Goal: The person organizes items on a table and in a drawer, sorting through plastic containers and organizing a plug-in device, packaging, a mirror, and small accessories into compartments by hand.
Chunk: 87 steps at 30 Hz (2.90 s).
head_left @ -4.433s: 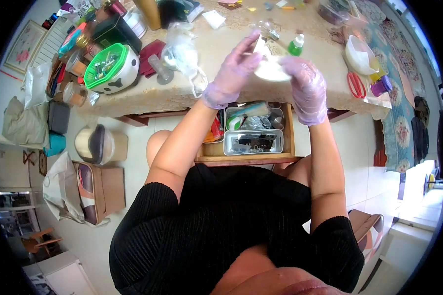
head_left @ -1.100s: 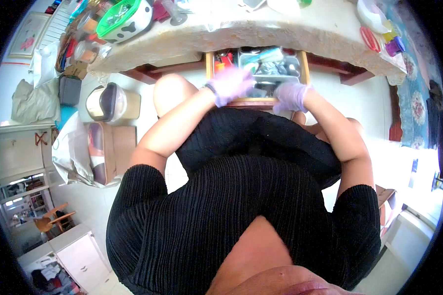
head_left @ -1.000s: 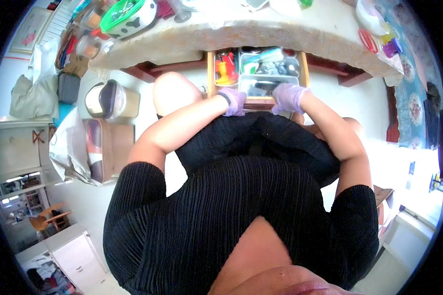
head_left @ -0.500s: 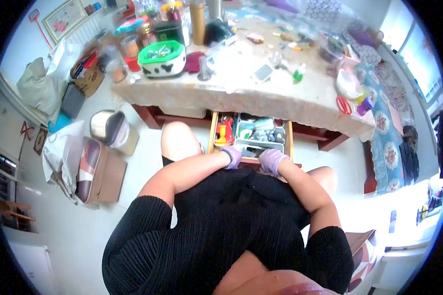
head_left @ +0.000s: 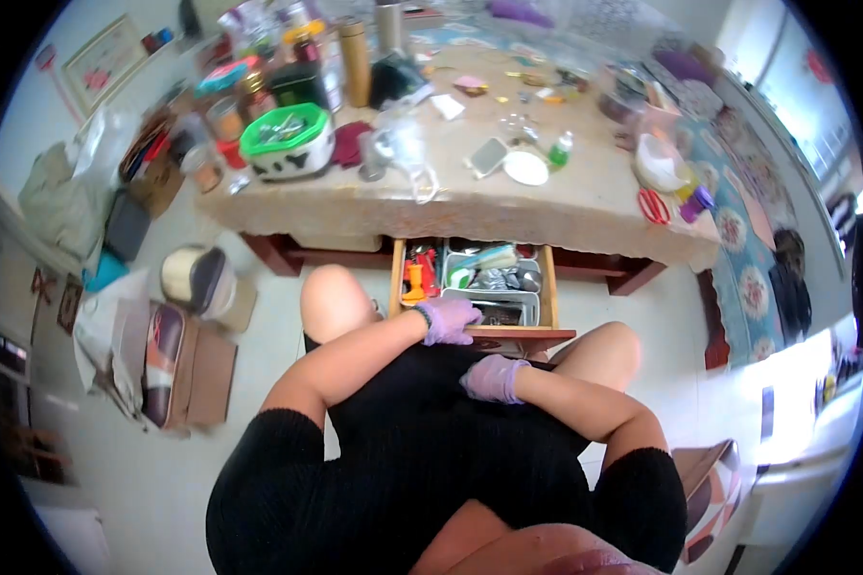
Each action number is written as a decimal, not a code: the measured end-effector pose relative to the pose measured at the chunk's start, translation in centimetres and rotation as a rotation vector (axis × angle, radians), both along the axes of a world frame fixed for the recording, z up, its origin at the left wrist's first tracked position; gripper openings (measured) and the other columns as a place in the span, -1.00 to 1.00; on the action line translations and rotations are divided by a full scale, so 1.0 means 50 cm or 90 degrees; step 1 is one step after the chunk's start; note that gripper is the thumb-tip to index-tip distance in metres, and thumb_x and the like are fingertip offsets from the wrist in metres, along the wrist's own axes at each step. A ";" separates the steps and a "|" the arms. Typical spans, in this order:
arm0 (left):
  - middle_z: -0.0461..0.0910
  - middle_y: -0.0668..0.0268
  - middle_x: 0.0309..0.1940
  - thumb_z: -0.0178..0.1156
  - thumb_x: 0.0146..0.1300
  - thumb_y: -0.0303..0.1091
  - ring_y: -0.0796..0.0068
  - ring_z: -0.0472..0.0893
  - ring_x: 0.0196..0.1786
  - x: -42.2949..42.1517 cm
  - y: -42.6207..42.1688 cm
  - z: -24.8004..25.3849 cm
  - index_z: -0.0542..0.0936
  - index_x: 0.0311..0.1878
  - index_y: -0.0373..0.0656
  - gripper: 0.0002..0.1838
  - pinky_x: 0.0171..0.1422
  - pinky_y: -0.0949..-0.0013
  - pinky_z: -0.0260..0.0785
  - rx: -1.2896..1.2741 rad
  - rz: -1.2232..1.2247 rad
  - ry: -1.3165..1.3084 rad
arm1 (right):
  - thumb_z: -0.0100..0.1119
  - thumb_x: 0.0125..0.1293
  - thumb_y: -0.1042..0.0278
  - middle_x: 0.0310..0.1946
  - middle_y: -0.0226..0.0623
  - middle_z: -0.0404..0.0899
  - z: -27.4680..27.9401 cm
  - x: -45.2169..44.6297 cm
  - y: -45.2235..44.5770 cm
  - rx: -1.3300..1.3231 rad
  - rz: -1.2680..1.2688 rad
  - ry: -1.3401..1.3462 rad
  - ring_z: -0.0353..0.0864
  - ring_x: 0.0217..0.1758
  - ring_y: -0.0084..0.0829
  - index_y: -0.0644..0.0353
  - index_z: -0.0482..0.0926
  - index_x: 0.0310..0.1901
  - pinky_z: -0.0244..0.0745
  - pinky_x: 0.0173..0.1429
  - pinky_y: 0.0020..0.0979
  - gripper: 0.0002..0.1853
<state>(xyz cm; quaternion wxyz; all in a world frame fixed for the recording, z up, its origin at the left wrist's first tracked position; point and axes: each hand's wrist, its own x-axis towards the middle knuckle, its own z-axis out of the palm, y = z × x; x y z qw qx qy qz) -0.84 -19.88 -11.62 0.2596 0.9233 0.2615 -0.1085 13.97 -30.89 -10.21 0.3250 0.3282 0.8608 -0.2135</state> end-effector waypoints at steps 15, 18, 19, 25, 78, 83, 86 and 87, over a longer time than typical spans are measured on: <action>0.68 -0.06 -0.10 0.13 0.20 -0.39 -0.07 0.67 -0.04 0.031 0.031 -0.018 0.58 0.04 -0.18 -0.68 0.07 0.04 0.49 -0.064 0.021 -0.042 | 0.04 0.30 0.40 -0.31 -0.09 0.58 0.237 0.295 0.311 0.603 -0.323 0.568 0.59 -0.13 -0.01 0.17 0.56 -0.18 0.50 -0.01 -0.09 -0.87; 0.67 -0.07 -0.16 0.12 0.17 -0.41 -0.06 0.69 -0.10 0.032 0.015 0.039 0.60 -0.02 -0.17 -0.70 0.00 0.08 0.53 -0.035 0.003 0.007 | 0.12 0.19 0.50 -0.18 -0.09 0.62 0.268 0.370 0.410 0.955 -0.354 0.337 0.60 -0.04 -0.01 0.13 0.57 -0.09 0.50 0.01 -0.06 -0.76; 0.65 0.00 -0.10 0.13 0.19 -0.40 -0.10 0.63 0.00 0.031 0.026 -0.021 0.55 0.07 -0.15 -0.65 0.13 0.01 0.49 -0.092 -0.029 -0.176 | 0.17 0.22 0.45 -0.04 -0.09 0.61 0.305 0.367 0.423 0.844 -0.509 0.444 0.59 0.04 -0.02 0.14 0.59 -0.04 0.49 0.08 -0.08 -0.75; 0.64 0.10 0.00 0.13 0.24 -0.36 0.02 0.62 0.07 0.028 0.024 0.053 0.56 0.15 -0.07 -0.62 0.16 0.06 0.49 0.029 0.016 -0.056 | 0.29 0.26 0.30 0.25 -0.16 0.54 0.250 0.421 0.454 0.905 -0.491 0.530 0.53 0.24 -0.06 0.12 0.66 0.02 0.42 0.34 -0.18 -0.70; 0.52 0.15 -0.32 0.19 0.29 -0.53 0.40 0.51 -0.39 0.078 0.854 0.363 0.52 -0.21 -0.38 -0.90 -0.33 0.41 0.47 -0.156 0.594 -0.791 | 0.18 0.26 0.53 -0.12 -0.23 0.65 0.232 0.279 0.280 0.264 -0.788 1.022 0.62 -0.03 -0.35 0.27 0.59 -0.01 0.50 0.17 -0.35 -0.74; 0.61 0.17 -0.41 0.19 0.31 -0.43 0.40 0.60 -0.44 0.105 1.288 0.241 0.59 -0.24 -0.35 -0.86 -0.43 0.35 0.48 0.519 0.482 -0.318 | 0.22 0.18 0.54 -0.24 -0.19 0.68 0.219 0.363 0.340 0.210 -0.748 0.976 0.66 -0.20 -0.34 0.27 0.62 -0.13 0.54 0.03 -0.35 -0.80; 0.63 0.17 -0.31 0.13 0.36 -0.43 0.43 0.63 -0.34 0.150 1.369 0.199 0.59 -0.16 -0.33 -0.85 -0.36 0.38 0.54 0.423 0.506 -0.243 | 0.22 0.21 0.41 -0.20 -0.15 0.64 0.187 0.396 0.337 0.202 -0.745 1.024 0.61 -0.19 -0.33 0.29 0.54 0.02 0.51 0.04 -0.32 -0.66; 0.63 0.18 -0.27 0.11 0.38 -0.43 0.44 0.64 -0.28 0.167 1.360 0.197 0.59 -0.13 -0.31 -0.85 -0.32 0.39 0.56 0.400 0.495 -0.187 | 0.23 0.22 0.37 -0.19 -0.14 0.62 0.177 0.402 0.341 0.200 -0.747 1.040 0.59 -0.19 -0.33 0.30 0.51 0.08 0.50 0.04 -0.31 -0.61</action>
